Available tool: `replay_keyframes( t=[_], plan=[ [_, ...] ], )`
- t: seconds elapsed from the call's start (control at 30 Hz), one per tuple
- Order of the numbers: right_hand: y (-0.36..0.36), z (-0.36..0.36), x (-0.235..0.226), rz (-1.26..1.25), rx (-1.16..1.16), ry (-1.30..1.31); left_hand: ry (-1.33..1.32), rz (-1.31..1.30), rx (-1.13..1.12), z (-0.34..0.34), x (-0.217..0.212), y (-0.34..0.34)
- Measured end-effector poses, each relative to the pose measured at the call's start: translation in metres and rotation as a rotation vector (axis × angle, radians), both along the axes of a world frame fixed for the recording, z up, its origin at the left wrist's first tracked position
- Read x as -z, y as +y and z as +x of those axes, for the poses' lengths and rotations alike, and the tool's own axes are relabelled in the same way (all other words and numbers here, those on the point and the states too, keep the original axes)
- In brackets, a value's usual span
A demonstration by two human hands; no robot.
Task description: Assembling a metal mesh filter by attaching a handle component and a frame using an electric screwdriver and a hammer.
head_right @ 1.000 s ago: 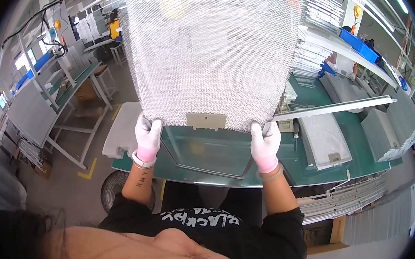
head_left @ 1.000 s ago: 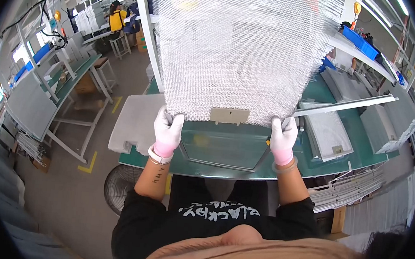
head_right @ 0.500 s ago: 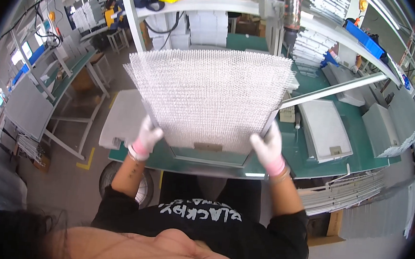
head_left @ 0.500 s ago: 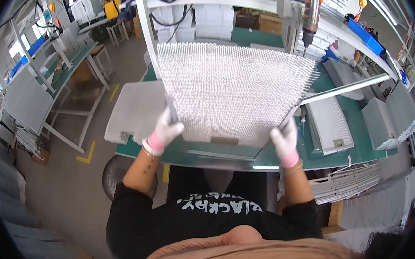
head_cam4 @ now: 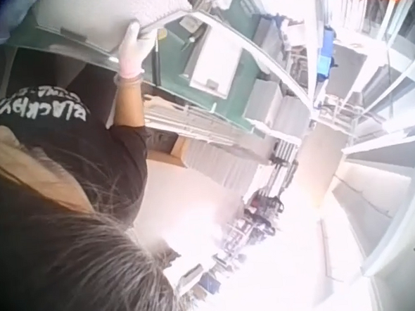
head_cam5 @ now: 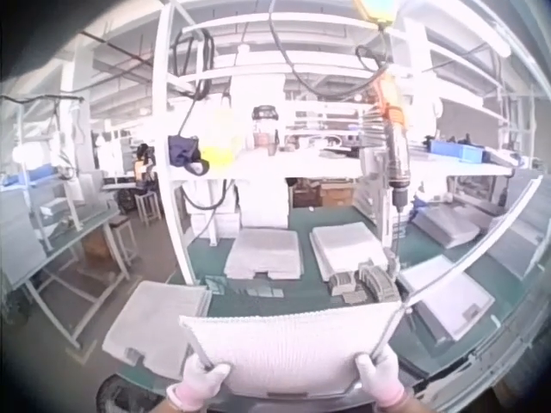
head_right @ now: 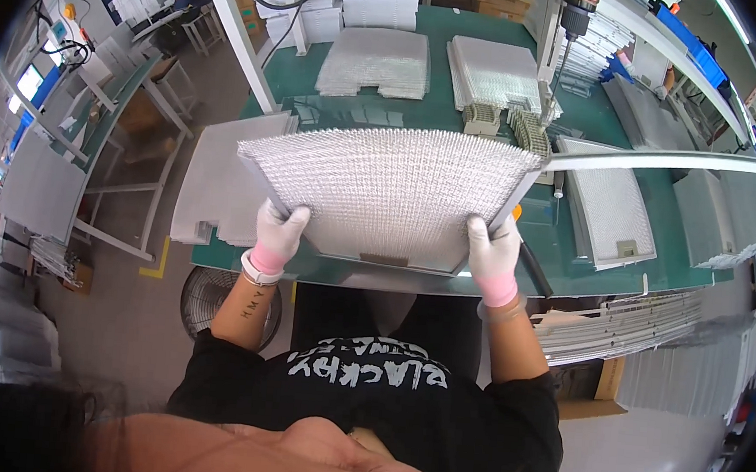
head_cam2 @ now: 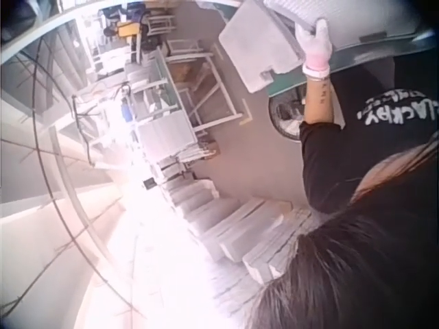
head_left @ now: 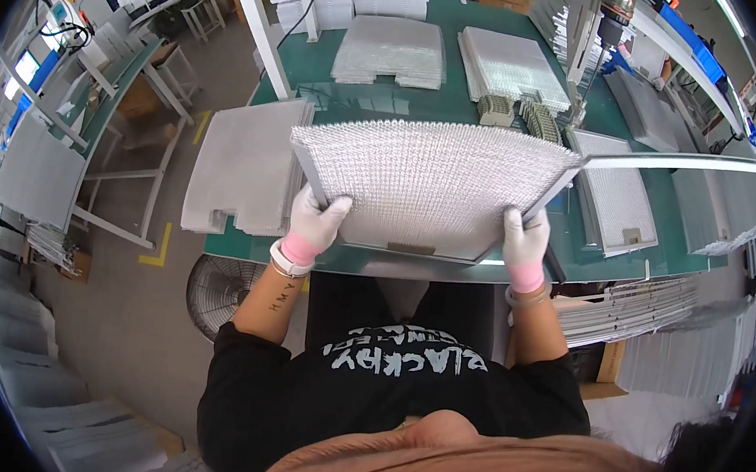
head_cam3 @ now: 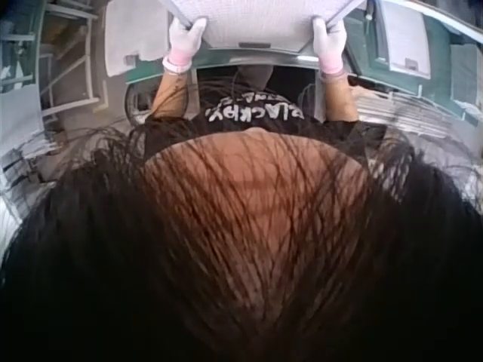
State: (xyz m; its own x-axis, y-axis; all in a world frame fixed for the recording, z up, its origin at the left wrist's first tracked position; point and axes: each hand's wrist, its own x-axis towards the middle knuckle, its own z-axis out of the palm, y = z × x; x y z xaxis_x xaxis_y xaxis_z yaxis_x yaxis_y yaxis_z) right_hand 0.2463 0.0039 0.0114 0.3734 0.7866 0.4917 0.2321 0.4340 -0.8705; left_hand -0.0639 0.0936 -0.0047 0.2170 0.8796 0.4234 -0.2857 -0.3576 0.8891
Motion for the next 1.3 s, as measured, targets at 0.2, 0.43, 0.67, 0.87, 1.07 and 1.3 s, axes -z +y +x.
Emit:
replay_keyframes(
  t=[0.2, 0.43, 0.67, 0.87, 1.07, 1.3],
  plan=[
    [-0.01, 0.008, 0.01, -0.022, 0.004, 0.0, -0.017, -0.046, 0.028, -0.008, 0.001, -0.005],
    [-0.004, 0.025, -0.084, 0.091, -0.262, 0.147, -0.065, 0.14, 0.192, -0.029, -0.095, 0.0],
    [-0.014, 0.008, -0.087, 0.32, -0.281, -0.064, -0.072, 0.522, 0.199, -0.011, -0.09, -0.025],
    [-0.062, 0.022, -0.069, 0.419, -0.808, -0.328, 0.438, 0.487, 0.833, -0.032, -0.056, -0.036],
    [-0.117, 0.01, -0.035, 0.431, -0.666, -0.238, 0.982, 0.522, 0.635, -0.031, 0.01, -0.014],
    [-0.127, 0.011, -0.02, 0.438, -0.515, -0.09, 1.179, 0.54, 0.76, -0.061, 0.006, 0.011]
  ],
)
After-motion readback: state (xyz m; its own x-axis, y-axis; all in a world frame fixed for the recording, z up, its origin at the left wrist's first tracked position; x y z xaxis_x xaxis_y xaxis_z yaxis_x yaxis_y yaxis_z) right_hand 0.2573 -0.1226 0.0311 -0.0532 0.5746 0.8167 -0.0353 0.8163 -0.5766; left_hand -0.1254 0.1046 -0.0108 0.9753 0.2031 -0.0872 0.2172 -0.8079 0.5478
